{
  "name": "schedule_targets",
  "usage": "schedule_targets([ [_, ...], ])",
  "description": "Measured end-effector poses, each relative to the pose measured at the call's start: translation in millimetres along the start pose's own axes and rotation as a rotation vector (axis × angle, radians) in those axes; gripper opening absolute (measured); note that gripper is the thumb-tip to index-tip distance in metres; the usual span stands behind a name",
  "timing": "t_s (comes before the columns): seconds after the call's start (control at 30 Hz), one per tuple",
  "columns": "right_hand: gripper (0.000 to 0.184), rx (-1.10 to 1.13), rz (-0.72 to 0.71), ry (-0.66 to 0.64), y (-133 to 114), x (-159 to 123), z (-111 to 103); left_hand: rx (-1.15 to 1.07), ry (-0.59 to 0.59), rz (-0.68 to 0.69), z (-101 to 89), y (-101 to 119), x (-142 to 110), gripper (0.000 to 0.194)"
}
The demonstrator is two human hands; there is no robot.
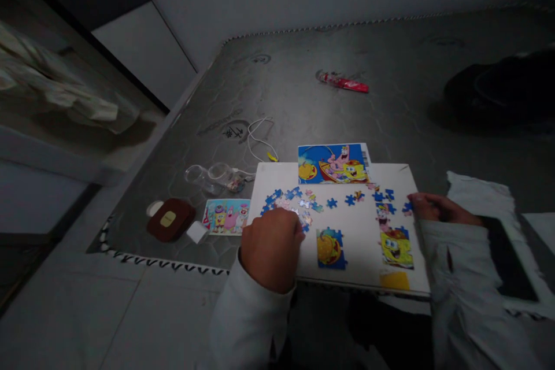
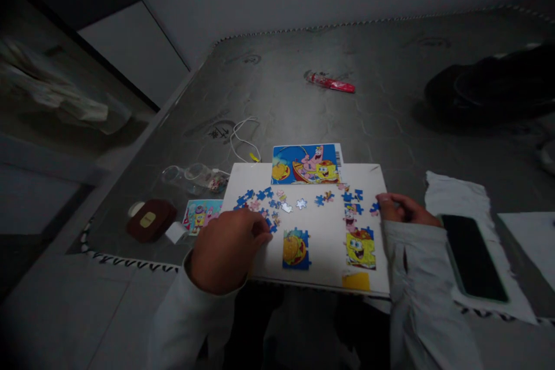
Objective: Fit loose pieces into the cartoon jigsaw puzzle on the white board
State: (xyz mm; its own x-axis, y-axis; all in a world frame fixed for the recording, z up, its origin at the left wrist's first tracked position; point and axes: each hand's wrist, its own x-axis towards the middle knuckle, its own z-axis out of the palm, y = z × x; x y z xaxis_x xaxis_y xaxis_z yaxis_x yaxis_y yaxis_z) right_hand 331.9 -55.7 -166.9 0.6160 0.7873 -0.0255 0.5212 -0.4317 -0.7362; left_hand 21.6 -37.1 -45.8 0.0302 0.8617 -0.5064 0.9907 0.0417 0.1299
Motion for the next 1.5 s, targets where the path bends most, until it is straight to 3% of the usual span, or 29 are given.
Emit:
schedule_targets([
  [0.07,0.063,0.019,0.031,0.091,-11.6,-8.3,3.4,-0.015,0.019,0.002,1.6,-1.4,0.2,0.015],
  [0.17,0.062,0.041,-0.014,0.099,-20.1,-14.7,6.8,-0.008,0.015,0.011,1.6,-0.5,0.9,0.021],
  [0.53,0.062,0.052,-0.003,0.167,-14.7,-10.0,12.2,0.032,0.017,-0.004,1.3,10.3,-0.5,0.02],
  [0.7,0.064,0.062,0.003,0.14,-16.4,-9.7,12.0,0.016,0.002,0.023,-0.6,10.8,-1.6,0.018],
  [0.97,0.06,0.083,0.007,0.092,-24.7,-15.7,5.8,0.02,0.099,0.001,-9.6,-10.1,-5.6,0.017],
  [1.27,0.063,0.071,0.037,0.066,-19.1,-12.3,6.7,0.024,0.02,0.033,0.0,13.6,-2.6,0.017],
  [1.4,0.06,0.066,-0.015,0.054,-22.5,-13.6,5.1,0.028,0.018,0.021,1.8,14.9,-0.7,0.017],
  [1.5,0.058,0.086,0.024,0.075,-28.5,-17.0,4.3,0.034,0.019,0.039,3.9,12.3,1.1,0.017],
])
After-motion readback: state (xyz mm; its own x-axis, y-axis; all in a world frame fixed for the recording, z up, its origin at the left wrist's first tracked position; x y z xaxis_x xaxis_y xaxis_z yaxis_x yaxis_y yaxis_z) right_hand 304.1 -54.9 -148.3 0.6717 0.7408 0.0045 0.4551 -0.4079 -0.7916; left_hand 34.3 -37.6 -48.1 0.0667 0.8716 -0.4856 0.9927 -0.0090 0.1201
